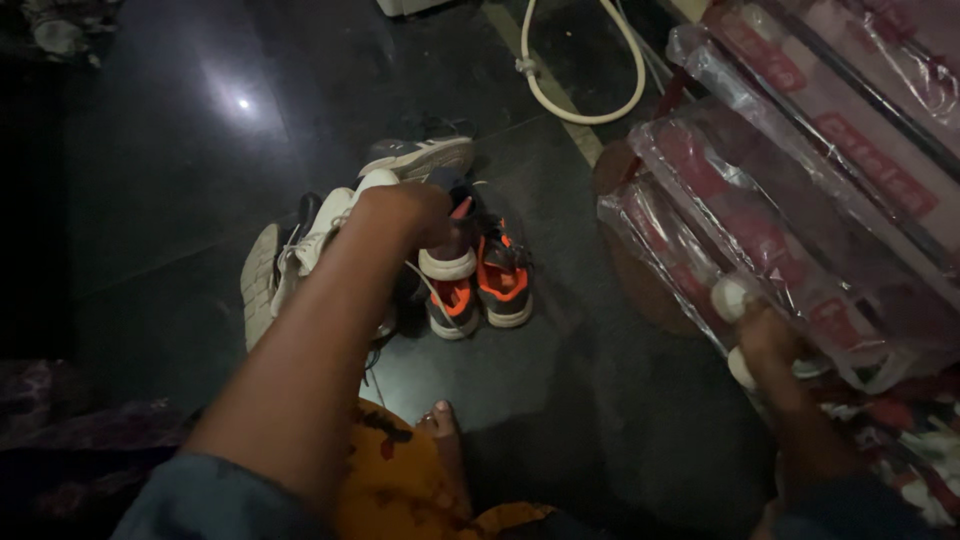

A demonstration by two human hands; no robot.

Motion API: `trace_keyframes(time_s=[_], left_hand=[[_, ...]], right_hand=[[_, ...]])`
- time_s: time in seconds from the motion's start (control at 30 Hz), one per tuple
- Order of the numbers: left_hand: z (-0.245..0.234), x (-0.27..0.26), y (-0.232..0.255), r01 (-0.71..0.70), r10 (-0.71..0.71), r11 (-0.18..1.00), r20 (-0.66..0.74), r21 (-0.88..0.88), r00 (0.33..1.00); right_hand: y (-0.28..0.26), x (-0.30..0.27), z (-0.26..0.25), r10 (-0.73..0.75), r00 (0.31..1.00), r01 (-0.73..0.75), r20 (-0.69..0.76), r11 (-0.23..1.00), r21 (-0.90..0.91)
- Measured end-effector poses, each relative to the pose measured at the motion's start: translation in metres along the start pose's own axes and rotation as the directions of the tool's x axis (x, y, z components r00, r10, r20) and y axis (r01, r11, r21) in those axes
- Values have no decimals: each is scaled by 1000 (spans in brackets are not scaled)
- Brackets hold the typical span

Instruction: The person removes several pairs of shoes from a plastic shoe rack and places them on the floor. They then wipe the rack with a cloth and place some of the shoes back onto the rack.

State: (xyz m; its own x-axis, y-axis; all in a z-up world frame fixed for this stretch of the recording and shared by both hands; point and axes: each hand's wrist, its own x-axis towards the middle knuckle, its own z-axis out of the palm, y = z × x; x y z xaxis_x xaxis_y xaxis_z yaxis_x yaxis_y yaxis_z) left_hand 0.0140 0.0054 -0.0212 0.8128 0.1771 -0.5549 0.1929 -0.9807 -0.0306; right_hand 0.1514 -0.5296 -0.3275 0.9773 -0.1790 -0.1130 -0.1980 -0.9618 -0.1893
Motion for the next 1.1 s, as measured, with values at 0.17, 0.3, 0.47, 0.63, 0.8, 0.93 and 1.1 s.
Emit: trace_keyframes(time_s=[0.17, 0.3, 0.47, 0.63, 0.8, 0.93, 1.1], left_hand=[[0, 6, 0, -36, 38, 998, -27, 49, 999], [3, 10, 0, -50, 50, 999, -17, -10, 999], [-1, -4, 0, -30, 30, 1000, -42, 6, 999], [-10, -28, -11, 194, -208, 977, -189, -91, 960], [-14, -45, -19, 228, -246, 968, -219, -106, 944], [-11, -51, -24, 225, -238, 970, -171, -96, 956], [-10, -48, -36, 211, -224, 972, -138, -99, 965]], right_hand=[[-52, -88, 0, -315, 860, 426, -402, 876, 225], [-106, -179, -2, -379, 803, 558, -460, 750, 356], [-178, -246, -39, -281, 893, 447, -350, 641, 625], [-254, -288, -80, -677, 483, 874, -555, 336, 351], [-337, -299, -102, -848, 351, 933, -397, 278, 230], [-357, -303, -89, -914, 355, 929, -196, 322, 181], [-283, -281, -61, -724, 688, 722, 50, 676, -145]])
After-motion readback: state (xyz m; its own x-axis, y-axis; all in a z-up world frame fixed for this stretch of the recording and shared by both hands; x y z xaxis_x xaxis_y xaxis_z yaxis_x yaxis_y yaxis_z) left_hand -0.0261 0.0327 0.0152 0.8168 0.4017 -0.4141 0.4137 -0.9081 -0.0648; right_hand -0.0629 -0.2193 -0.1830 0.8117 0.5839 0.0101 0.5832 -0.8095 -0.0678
